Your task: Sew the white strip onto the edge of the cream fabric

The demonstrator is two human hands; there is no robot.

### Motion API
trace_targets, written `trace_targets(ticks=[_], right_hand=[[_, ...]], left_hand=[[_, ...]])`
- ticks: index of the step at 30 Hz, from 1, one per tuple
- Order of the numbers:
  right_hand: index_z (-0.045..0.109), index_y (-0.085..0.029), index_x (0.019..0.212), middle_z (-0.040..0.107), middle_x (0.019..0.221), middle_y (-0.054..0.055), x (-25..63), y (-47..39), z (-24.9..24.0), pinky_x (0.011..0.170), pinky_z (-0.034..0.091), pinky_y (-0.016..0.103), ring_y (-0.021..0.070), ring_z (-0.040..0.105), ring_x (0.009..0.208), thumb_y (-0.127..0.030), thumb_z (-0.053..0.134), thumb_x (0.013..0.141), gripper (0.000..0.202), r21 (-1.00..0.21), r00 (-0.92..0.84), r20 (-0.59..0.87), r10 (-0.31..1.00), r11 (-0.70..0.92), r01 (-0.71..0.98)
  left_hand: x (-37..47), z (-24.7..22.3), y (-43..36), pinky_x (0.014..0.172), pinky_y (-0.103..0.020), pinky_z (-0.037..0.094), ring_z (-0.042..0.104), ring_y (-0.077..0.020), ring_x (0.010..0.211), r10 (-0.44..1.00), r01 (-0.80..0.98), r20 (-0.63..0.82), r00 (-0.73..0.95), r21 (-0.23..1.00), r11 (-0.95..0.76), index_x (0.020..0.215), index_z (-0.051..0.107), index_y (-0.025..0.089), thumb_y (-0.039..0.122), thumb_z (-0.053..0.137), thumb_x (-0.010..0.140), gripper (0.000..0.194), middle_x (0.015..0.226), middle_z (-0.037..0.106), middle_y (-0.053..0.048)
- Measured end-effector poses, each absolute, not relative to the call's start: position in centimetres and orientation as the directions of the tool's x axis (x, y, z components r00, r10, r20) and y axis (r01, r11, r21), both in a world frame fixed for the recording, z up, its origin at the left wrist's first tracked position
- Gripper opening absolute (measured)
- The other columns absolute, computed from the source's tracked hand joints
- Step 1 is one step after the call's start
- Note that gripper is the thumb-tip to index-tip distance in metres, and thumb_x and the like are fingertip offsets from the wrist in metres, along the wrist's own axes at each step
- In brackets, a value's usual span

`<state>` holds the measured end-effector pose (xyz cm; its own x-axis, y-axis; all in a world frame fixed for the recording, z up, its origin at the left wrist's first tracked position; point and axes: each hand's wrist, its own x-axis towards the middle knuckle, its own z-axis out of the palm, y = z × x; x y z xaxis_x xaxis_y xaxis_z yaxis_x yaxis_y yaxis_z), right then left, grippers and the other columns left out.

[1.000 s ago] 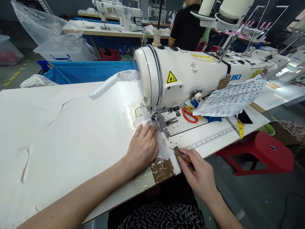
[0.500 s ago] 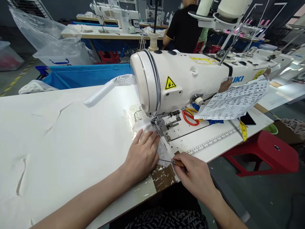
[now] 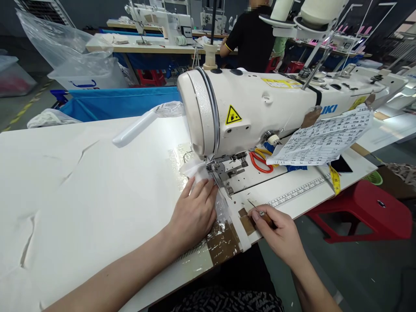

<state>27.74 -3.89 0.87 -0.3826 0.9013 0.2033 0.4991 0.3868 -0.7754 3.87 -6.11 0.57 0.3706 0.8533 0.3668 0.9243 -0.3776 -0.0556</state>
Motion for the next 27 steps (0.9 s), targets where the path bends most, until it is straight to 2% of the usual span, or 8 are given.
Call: trace_targets(ticks=[3,9,27], right_hand=[[0.066,-0.020,0.084,0.059,0.061,-0.002,27.85,-3.95,0.73,0.047,0.039,0.023,0.0125,0.049,0.050,-0.034,0.053,0.097,0.023,-0.798,-0.370,0.193,0.909,0.365,0.480],[0.067,-0.020,0.084,0.062,0.063,-0.001,27.96,-3.93,0.75,0.048,0.040,0.023,0.0125,0.050,0.051,-0.033,0.054,0.096,0.022,-0.800,-0.361,0.209,0.909,0.371,0.471],[0.067,-0.020,0.083,0.065,0.066,0.000,27.85,-3.78,1.07,0.050,0.043,0.024,0.0141,0.054,0.053,-0.036,0.054,0.095,0.024,-0.791,-0.330,0.211,0.920,0.359,0.496]], left_hand=[[4.11,0.59,-6.28,0.114,-0.051,0.034,0.052,-0.0295,0.126,0.859,0.929,0.367,0.357,-0.043,-0.367,0.127,0.060,0.006,0.027,0.035,0.099,0.043,0.130,0.062,-0.017],[4.14,0.51,-6.49,0.111,-0.051,0.036,0.054,-0.0304,0.124,0.845,0.917,0.363,0.392,-0.077,-0.392,0.128,0.058,0.003,0.019,0.035,0.095,0.043,0.130,0.062,-0.018],[4.15,0.39,-6.69,0.113,-0.048,0.036,0.051,-0.0309,0.128,0.860,0.920,0.340,0.381,-0.053,-0.387,0.132,0.055,0.003,0.023,0.037,0.096,0.045,0.134,0.058,-0.018]])
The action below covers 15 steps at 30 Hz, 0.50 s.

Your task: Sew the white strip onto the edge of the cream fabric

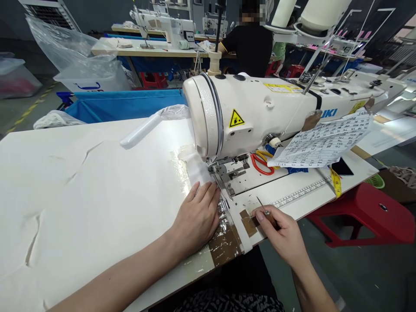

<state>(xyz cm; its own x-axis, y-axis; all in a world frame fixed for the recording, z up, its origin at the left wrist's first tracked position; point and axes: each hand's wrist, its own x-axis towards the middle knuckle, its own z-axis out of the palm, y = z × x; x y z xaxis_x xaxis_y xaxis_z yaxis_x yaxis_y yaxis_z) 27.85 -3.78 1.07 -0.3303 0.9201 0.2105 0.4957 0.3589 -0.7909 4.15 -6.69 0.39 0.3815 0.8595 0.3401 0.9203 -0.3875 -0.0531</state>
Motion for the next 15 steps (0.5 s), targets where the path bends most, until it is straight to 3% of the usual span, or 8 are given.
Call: trace_targets(ticks=[4,10,12,15], right_hand=[[0.067,-0.022,0.099,0.055,0.063,-0.003,28.0,-3.9,0.9,0.047,0.042,0.023,0.0127,0.047,0.050,-0.037,0.056,0.095,0.019,-0.839,-0.308,0.179,0.934,0.309,0.448],[0.052,-0.023,0.130,0.052,0.072,-0.002,28.0,-4.2,0.3,0.056,0.048,0.024,0.0146,0.052,0.061,-0.036,0.046,0.102,0.031,-0.908,-0.283,0.185,0.941,0.274,0.316],[0.051,-0.025,0.131,0.054,0.073,-0.002,27.8,-4.3,0.3,0.057,0.049,0.024,0.0144,0.054,0.062,-0.033,0.047,0.103,0.030,-0.894,-0.280,0.215,0.936,0.304,0.330],[0.060,-0.025,0.116,0.063,0.088,0.003,26.8,-4.5,0.7,0.067,0.052,0.026,0.0158,0.061,0.075,-0.025,0.050,0.101,0.018,-0.830,-0.326,0.302,0.896,0.415,0.372]], left_hand=[[4.0,0.3,-6.5,0.113,-0.048,0.036,0.051,-0.0315,0.128,0.855,0.917,0.344,0.387,-0.047,-0.396,0.133,0.053,0.002,0.024,0.038,0.096,0.046,0.135,0.058,-0.020],[3.5,0.0,-5.7,0.113,-0.051,0.037,0.050,-0.0316,0.129,0.867,0.925,0.342,0.362,-0.020,-0.379,0.134,0.052,0.003,0.026,0.036,0.096,0.046,0.137,0.056,-0.020],[3.3,0.0,-5.5,0.112,-0.051,0.037,0.049,-0.0316,0.130,0.870,0.929,0.342,0.355,-0.022,-0.370,0.133,0.052,0.003,0.026,0.035,0.097,0.046,0.137,0.056,-0.020],[3.1,0.3,-5.1,0.109,-0.049,0.041,0.051,-0.0311,0.124,0.887,0.939,0.327,0.327,-0.005,-0.344,0.133,0.052,0.002,0.025,0.038,0.097,0.045,0.134,0.056,-0.019]])
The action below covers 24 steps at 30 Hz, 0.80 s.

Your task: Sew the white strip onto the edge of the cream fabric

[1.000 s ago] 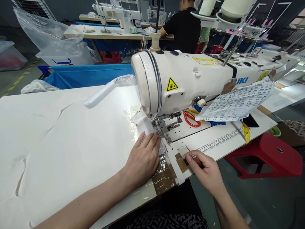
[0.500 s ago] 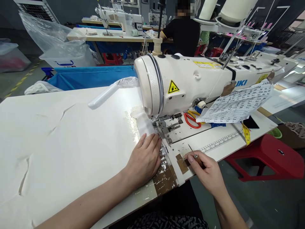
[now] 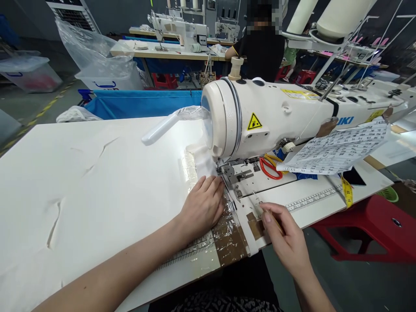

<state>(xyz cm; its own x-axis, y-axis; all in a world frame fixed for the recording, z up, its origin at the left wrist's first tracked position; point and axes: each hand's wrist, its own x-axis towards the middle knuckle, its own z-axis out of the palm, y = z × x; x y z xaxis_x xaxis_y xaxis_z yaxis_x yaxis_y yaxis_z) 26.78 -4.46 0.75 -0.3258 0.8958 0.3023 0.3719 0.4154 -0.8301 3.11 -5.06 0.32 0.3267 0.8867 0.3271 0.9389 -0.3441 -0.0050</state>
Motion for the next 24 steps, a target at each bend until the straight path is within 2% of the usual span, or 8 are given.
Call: trace_targets(ticks=[2,6,9,13,20,24], right_hand=[[0.062,-0.024,0.110,0.064,0.093,0.005,25.7,-4.5,1.1,0.070,0.052,0.027,0.0164,0.063,0.081,-0.019,0.050,0.099,0.017,-0.782,-0.401,0.369,0.839,0.513,0.354],[0.059,-0.021,0.112,0.061,0.082,0.003,23.1,-4.5,1.4,0.061,0.049,0.028,0.0160,0.059,0.070,-0.012,0.048,0.098,0.021,-0.641,-0.545,0.488,0.682,0.704,0.306],[0.059,-0.017,0.114,0.064,0.083,0.006,21.4,-4.3,1.2,0.063,0.050,0.029,0.0184,0.062,0.073,-0.013,0.045,0.098,0.021,-0.470,-0.608,0.493,0.622,0.779,0.415],[0.059,-0.011,0.119,0.068,0.087,0.010,20.1,-4.0,0.9,0.063,0.051,0.030,0.0215,0.066,0.076,-0.016,0.040,0.100,0.028,-0.293,-0.635,0.460,0.621,0.781,0.551],[0.062,-0.010,0.118,0.069,0.086,0.009,19.6,-3.9,0.7,0.057,0.048,0.029,0.0202,0.065,0.071,-0.017,0.040,0.101,0.029,-0.206,-0.636,0.460,0.620,0.771,0.603],[0.063,-0.009,0.117,0.068,0.087,0.008,19.6,-4.1,0.5,0.057,0.048,0.030,0.0202,0.066,0.071,-0.016,0.042,0.100,0.028,-0.178,-0.646,0.459,0.610,0.776,0.605]], left_hand=[[3.0,0.5,-4.8,0.104,-0.045,0.045,0.054,-0.0295,0.116,0.899,0.945,0.314,0.304,0.016,-0.326,0.130,0.052,0.002,0.024,0.039,0.096,0.043,0.128,0.057,-0.018],[2.8,0.6,-4.5,0.096,-0.040,0.050,0.056,-0.0273,0.107,0.895,0.942,0.324,0.306,0.032,-0.334,0.125,0.055,0.002,0.020,0.041,0.094,0.039,0.121,0.059,-0.017],[2.6,0.5,-4.5,0.097,-0.040,0.049,0.056,-0.0276,0.108,0.873,0.932,0.362,0.327,0.028,-0.361,0.122,0.057,0.001,0.018,0.042,0.093,0.037,0.120,0.061,-0.018],[2.4,0.4,-4.5,0.095,-0.042,0.051,0.058,-0.0275,0.108,0.855,0.927,0.399,0.331,0.031,-0.373,0.120,0.059,0.005,0.017,0.040,0.095,0.034,0.118,0.063,-0.017],[2.4,0.2,-4.4,0.095,-0.041,0.051,0.057,-0.0271,0.106,0.843,0.926,0.415,0.343,-0.001,-0.377,0.119,0.059,0.003,0.018,0.040,0.096,0.034,0.116,0.063,-0.017],[2.5,0.2,-4.5,0.093,-0.042,0.051,0.057,-0.0285,0.107,0.853,0.929,0.410,0.323,0.036,-0.369,0.117,0.059,0.001,0.018,0.043,0.095,0.032,0.116,0.061,-0.019]])
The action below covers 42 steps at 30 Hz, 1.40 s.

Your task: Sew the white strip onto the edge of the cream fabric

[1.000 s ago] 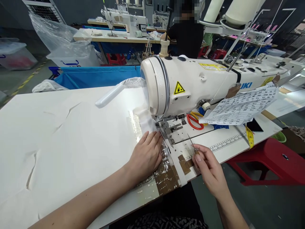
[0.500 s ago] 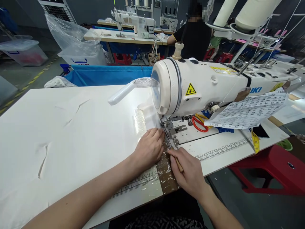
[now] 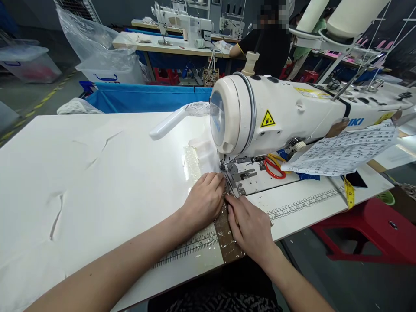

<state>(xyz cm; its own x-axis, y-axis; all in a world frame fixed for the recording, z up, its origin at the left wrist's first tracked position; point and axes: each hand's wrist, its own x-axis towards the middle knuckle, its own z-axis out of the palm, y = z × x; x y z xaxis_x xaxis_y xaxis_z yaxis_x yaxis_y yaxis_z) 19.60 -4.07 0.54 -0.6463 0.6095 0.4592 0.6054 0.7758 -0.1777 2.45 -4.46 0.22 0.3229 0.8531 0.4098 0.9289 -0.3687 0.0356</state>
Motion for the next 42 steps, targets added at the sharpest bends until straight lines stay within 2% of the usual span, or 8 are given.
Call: trace_targets(ticks=[10,16,20,25,28,32,37,42], right_hand=[[0.062,-0.009,0.124,0.070,0.082,0.009,18.3,-4.6,0.8,0.053,0.045,0.031,0.0212,0.066,0.063,-0.006,0.052,0.086,0.039,0.077,-0.659,0.368,0.657,0.684,0.725],[0.061,-0.009,0.128,0.071,0.084,0.009,18.1,-4.3,0.8,0.053,0.046,0.031,0.0213,0.068,0.065,-0.008,0.055,0.088,0.041,0.066,-0.652,0.333,0.681,0.673,0.736],[0.063,-0.012,0.125,0.073,0.090,0.010,19.1,-4.4,0.7,0.056,0.048,0.031,0.0214,0.069,0.068,-0.016,0.046,0.098,0.032,-0.091,-0.651,0.383,0.656,0.728,0.680],[0.046,-0.016,0.140,0.069,0.115,0.012,22.9,-6.2,1.0,0.083,0.053,0.029,0.0212,0.067,0.102,-0.016,0.042,0.101,0.039,-0.556,-0.565,0.396,0.724,0.679,0.479],[0.052,-0.025,0.124,0.065,0.087,0.002,26.1,-8.2,1.3,0.068,0.052,0.023,0.0153,0.064,0.075,-0.016,0.043,0.100,0.027,-0.779,-0.595,0.219,0.774,0.506,0.371],[0.054,-0.024,0.084,0.058,0.073,-0.001,29.2,-10.3,-0.2,0.056,0.046,0.022,0.0143,0.057,0.062,-0.011,0.040,0.092,0.021,-0.801,-0.749,-0.040,0.661,0.427,0.419],[0.066,-0.019,0.092,0.067,0.101,0.010,29.7,-10.6,-5.6,0.079,0.054,0.029,0.0208,0.067,0.093,-0.004,0.039,0.081,0.033,-0.745,-0.705,-0.116,0.699,0.408,0.527],[0.071,-0.020,0.098,0.072,0.104,0.010,28.7,-10.1,-10.3,0.095,0.048,0.042,0.0255,0.063,0.108,-0.005,0.043,0.082,0.035,-0.749,-0.670,-0.093,0.736,0.391,0.534]], left_hand=[[1.4,-0.1,-3.6,0.096,-0.043,0.050,0.056,-0.0286,0.108,0.876,0.926,0.385,0.289,0.119,-0.358,0.123,0.057,0.001,0.020,0.043,0.093,0.038,0.119,0.061,-0.017],[1.1,-0.1,-3.4,0.099,-0.044,0.049,0.056,-0.0289,0.114,0.883,0.930,0.388,0.264,0.141,-0.340,0.123,0.060,0.007,0.021,0.043,0.094,0.036,0.123,0.062,-0.015],[0.9,0.1,-3.5,0.099,-0.046,0.049,0.057,-0.0284,0.114,0.885,0.929,0.393,0.247,0.162,-0.332,0.121,0.061,0.008,0.020,0.042,0.094,0.036,0.123,0.063,-0.015],[0.5,0.4,-3.4,0.100,-0.047,0.048,0.056,-0.0268,0.116,0.921,0.925,0.353,0.164,0.269,-0.268,0.126,0.058,0.010,0.020,0.042,0.094,0.037,0.126,0.063,-0.014],[0.1,0.5,-3.4,0.103,-0.048,0.047,0.053,-0.0277,0.122,0.947,0.938,0.300,0.113,0.282,-0.201,0.130,0.055,0.010,0.025,0.040,0.097,0.040,0.133,0.058,-0.014],[-0.1,0.4,-3.4,0.111,-0.048,0.040,0.046,-0.0287,0.131,0.966,0.951,0.236,0.102,0.261,-0.165,0.134,0.053,0.008,0.029,0.038,0.099,0.043,0.141,0.053,-0.014],[-0.3,0.3,-3.0,0.105,-0.048,0.044,0.049,-0.0278,0.124,0.965,0.944,0.238,0.106,0.281,-0.173,0.133,0.054,0.008,0.030,0.034,0.101,0.043,0.135,0.057,-0.014],[-0.6,0.0,-2.5,0.095,-0.046,0.048,0.053,-0.0295,0.110,0.935,0.945,0.337,0.114,0.255,-0.207,0.120,0.062,0.008,0.032,0.037,0.099,0.040,0.119,0.063,-0.015]])
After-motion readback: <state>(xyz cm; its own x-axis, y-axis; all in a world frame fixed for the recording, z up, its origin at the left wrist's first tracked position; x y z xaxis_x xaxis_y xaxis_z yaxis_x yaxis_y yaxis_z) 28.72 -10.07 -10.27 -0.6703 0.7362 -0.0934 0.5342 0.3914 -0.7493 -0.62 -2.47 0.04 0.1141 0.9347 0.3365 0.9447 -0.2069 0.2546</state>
